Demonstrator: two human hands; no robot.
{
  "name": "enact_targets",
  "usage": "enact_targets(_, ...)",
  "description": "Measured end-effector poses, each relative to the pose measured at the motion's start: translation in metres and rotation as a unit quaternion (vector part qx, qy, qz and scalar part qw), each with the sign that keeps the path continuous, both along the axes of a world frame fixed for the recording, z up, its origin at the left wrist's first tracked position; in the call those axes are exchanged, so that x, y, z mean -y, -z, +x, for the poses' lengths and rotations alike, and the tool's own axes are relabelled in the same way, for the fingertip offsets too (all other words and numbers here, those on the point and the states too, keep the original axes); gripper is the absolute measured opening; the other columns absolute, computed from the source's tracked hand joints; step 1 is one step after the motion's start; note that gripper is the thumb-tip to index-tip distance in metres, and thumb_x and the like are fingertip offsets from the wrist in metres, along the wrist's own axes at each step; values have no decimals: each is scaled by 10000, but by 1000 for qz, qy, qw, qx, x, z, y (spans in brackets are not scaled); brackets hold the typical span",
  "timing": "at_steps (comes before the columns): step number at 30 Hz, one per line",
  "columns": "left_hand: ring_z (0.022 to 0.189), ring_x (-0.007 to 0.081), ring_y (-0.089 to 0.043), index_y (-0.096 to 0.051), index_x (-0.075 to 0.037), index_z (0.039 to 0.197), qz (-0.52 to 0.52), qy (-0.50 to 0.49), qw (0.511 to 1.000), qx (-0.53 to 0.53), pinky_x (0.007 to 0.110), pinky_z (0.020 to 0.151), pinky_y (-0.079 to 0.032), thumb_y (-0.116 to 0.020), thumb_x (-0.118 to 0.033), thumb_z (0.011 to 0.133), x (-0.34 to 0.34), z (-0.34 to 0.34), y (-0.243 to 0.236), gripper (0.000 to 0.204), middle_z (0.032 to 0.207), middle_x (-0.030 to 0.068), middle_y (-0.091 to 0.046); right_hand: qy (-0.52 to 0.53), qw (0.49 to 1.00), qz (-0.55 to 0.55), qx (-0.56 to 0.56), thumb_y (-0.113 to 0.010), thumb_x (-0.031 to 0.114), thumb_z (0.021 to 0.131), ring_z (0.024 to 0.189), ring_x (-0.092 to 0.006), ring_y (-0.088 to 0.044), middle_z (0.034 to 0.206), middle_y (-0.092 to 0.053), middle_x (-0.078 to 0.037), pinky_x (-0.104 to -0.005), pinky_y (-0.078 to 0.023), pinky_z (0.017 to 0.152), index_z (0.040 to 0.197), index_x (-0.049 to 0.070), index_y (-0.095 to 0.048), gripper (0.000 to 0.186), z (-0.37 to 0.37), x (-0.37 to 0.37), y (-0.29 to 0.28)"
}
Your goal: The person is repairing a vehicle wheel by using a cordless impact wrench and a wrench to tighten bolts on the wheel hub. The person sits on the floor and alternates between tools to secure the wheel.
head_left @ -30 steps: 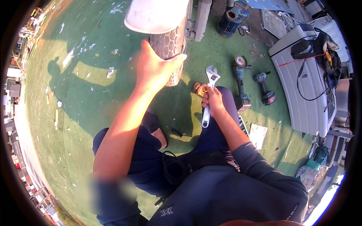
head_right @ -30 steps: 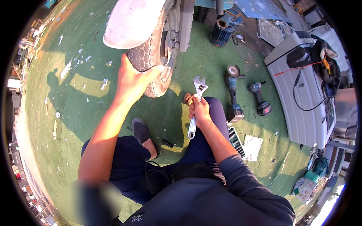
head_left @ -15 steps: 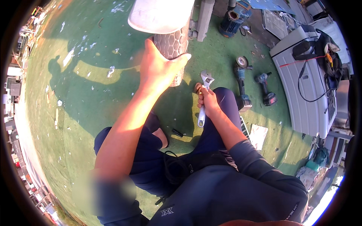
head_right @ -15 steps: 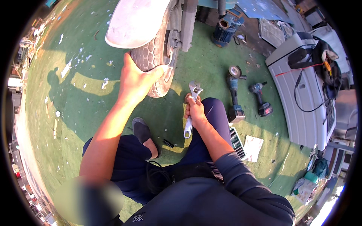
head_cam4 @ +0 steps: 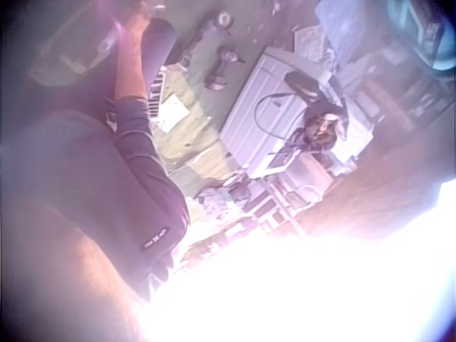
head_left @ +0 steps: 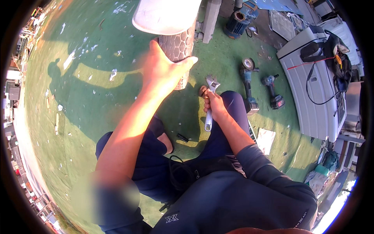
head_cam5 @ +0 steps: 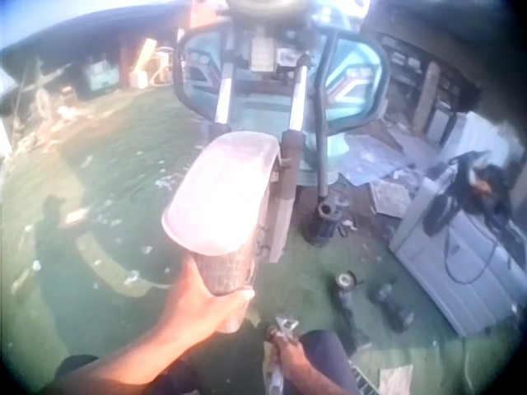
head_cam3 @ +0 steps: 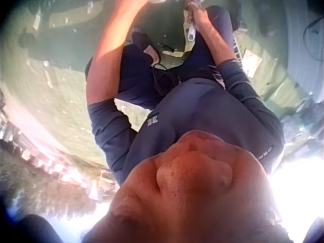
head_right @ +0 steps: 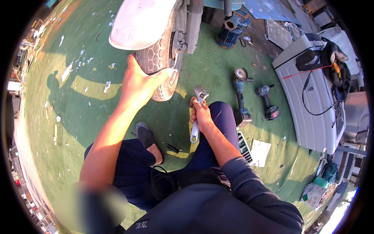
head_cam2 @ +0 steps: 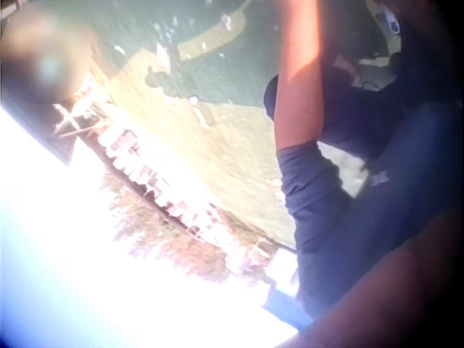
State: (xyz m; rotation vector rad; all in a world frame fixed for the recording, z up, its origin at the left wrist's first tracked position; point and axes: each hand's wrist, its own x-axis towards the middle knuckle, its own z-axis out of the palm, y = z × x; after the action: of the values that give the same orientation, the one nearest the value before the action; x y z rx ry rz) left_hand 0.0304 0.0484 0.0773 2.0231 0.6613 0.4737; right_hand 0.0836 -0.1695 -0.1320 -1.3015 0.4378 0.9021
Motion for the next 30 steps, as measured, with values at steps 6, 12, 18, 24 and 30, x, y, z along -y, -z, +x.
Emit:
enact_targets(6, 1140, 348, -668, -451, 100, 1279, 27, 7, 1000, -10, 420, 977, -524, -919, -395, 671, 5, 1, 1, 913, 1222, 284, -648, -13, 1000, -4, -1, -622, 369, 1000, 498, -133, -473, 644, -454, 3, -340, -444, 448, 819, 135, -496, 321, 1, 3, 11)
enact_targets(12, 1104, 385, -653, -468, 87, 1261, -15, 17, 999, 48, 443, 946, -525, -926, -348, 651, 2, 1, 11, 878, 1206, 264, -614, -20, 1000, 4, -9, -617, 373, 1001, 506, -129, -468, 649, -450, 3, -335, -442, 456, 826, 132, -502, 319, -1, 2, 6)
enact_targets(18, 1162, 329, -638, -456, 92, 1304, 25, -20, 999, 9, 416, 996, -509, -921, -370, 667, 17, 3, 21, 915, 1257, 249, -606, -30, 999, -9, -7, -606, 359, 1002, 515, -133, -472, 666, -456, -2, -336, -438, 463, 861, 129, -505, 288, 2, 5, 8)
enact_targets(24, 1086, 397, -634, -425, 82, 1337, 45, -40, 998, -12, 460, 887, -555, -922, -392, 654, 31, 8, 16, 969, 1192, 254, -584, -60, 998, -32, -1, -576, 365, 1023, 587, -131, -483, 721, -477, 3, -319, -442, 537, 943, 109, -528, 272, -1, 5, 10)
enact_targets(30, 1108, 405, -616, -434, 71, 1327, 80, -59, 995, -1, 465, 907, -543, -919, -394, 655, 39, 7, 14, 949, 1203, 260, -578, -59, 997, -33, -27, -574, 367, 1014, 539, -146, -489, 680, -472, -9, -345, -448, 470, 937, 146, -501, 246, 2, 5, 33)
